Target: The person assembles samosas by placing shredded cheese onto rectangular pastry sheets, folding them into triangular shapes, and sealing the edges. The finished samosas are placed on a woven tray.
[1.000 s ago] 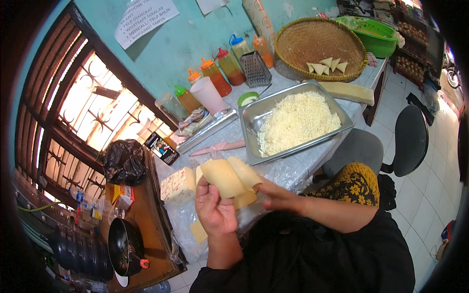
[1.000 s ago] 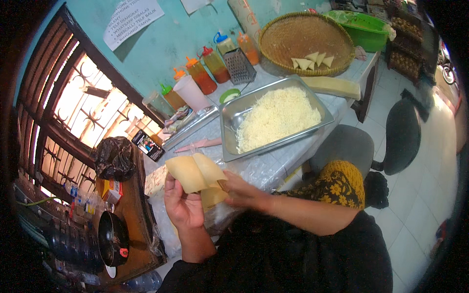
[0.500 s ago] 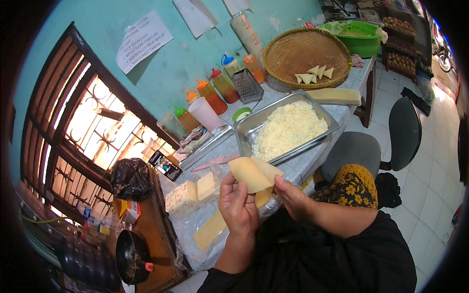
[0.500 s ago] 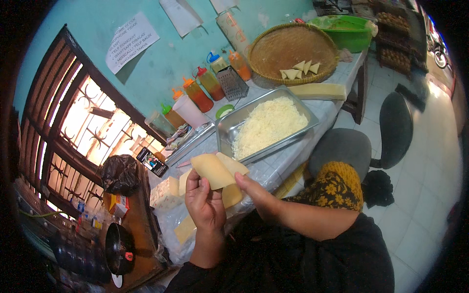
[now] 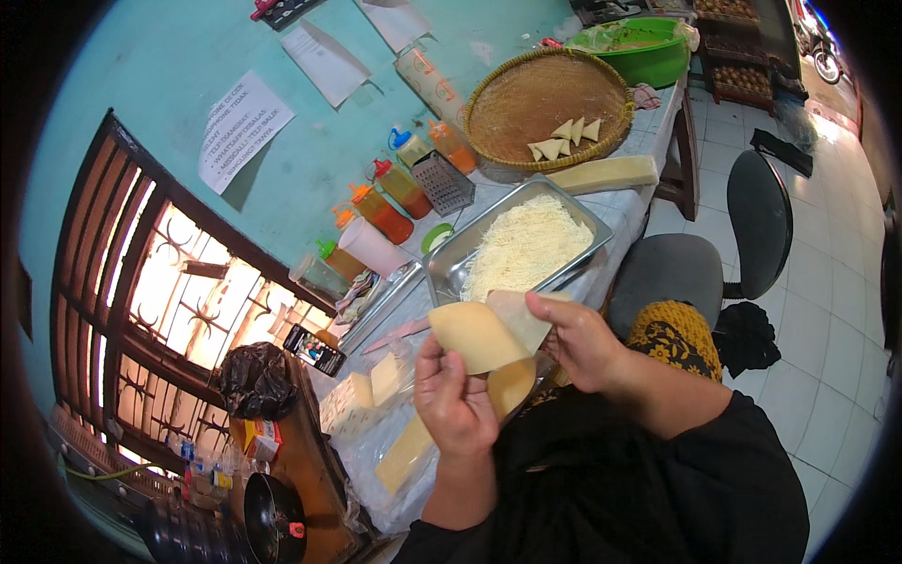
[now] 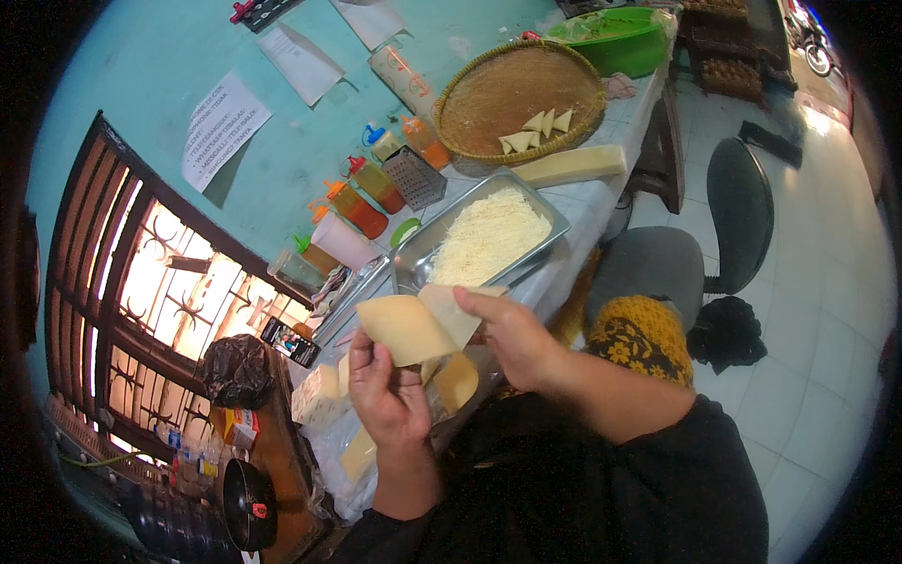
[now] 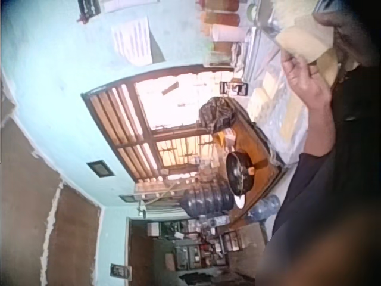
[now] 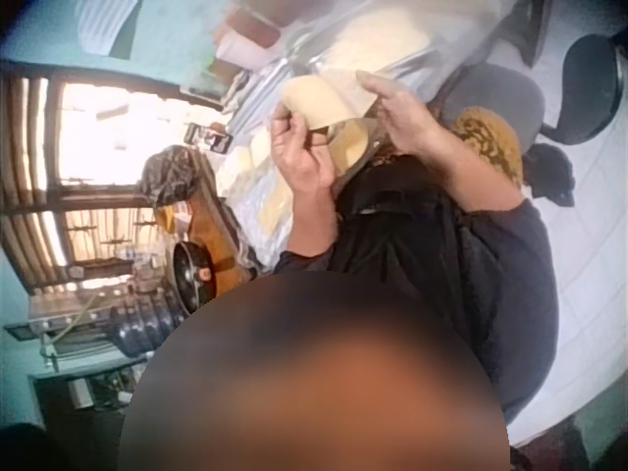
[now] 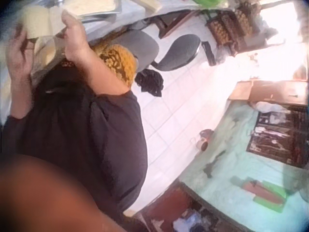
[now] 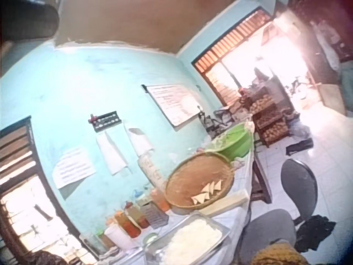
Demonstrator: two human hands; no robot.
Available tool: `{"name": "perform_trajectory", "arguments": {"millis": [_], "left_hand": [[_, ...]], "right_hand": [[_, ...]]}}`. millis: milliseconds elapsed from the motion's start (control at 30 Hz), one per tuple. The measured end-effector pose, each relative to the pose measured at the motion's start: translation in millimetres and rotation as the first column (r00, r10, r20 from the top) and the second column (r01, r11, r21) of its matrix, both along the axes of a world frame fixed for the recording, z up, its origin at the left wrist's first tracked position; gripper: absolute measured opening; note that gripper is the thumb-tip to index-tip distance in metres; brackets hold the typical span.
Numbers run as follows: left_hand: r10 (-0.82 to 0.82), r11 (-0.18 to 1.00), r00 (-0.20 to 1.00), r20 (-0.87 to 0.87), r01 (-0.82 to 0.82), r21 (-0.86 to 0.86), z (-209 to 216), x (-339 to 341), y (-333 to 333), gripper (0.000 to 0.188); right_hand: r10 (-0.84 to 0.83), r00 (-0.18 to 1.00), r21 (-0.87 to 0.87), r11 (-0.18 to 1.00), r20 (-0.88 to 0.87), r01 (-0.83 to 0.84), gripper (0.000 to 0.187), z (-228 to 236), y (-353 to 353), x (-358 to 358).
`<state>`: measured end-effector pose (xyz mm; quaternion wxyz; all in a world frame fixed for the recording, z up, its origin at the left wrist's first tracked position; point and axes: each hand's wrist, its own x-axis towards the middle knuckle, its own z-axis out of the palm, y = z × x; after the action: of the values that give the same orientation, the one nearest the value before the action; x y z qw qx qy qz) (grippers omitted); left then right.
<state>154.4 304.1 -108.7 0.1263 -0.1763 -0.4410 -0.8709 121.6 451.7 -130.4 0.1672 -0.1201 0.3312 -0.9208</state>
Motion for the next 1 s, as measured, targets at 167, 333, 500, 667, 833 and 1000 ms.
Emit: {"name": "perform_trajectory", "arguments": {"millis": [167, 333, 500, 667, 833, 1000], "left_hand": [[-0.104, 0.983, 0.994, 0.042, 0.096, 0.157, 3.5, -2.7, -47.7, 0.035], [0.010, 0.966, 0.994, 0.112, -0.039, 0.254, -4.1, 2.5, -125.3, 0.039], [0.212, 0.958, 0.964, 0.163, -0.238, 0.158, -36.0, 10.1, -204.2, 0.037], [0.490, 0.869, 0.816, 0.306, -0.485, -0.099, -69.6, 17.9, -255.6, 0.043], [0.934, 0.224, 0.351, -0.069, -0.725, -0.651, -67.4, 14.6, -230.8, 0.052], [0.463, 0.471, 0.827, -0.318, -0.534, -0.702, -45.1, 11.8, -124.3, 0.062]], "right_hand": [[-0.024, 0.998, -0.175, 0.984, 0.059, 0.034, 0.049, -10.0, 42.6, -20.2], [-0.113, 0.987, -0.310, 0.940, 0.116, 0.144, 0.046, -17.2, 93.2, -38.1], [-0.298, 0.952, -0.364, 0.881, 0.074, 0.304, 0.045, -35.3, 138.7, -54.2], [-0.358, 0.929, -0.317, 0.874, 0.093, 0.369, 0.045, -50.1, 166.7, -66.4], [-0.308, 0.949, -0.177, 0.933, 0.065, 0.314, 0.043, -46.2, 157.1, -55.9], [0.018, 0.998, -0.129, 0.991, -0.061, -0.026, 0.051, -24.8, 112.9, -31.5]]}}
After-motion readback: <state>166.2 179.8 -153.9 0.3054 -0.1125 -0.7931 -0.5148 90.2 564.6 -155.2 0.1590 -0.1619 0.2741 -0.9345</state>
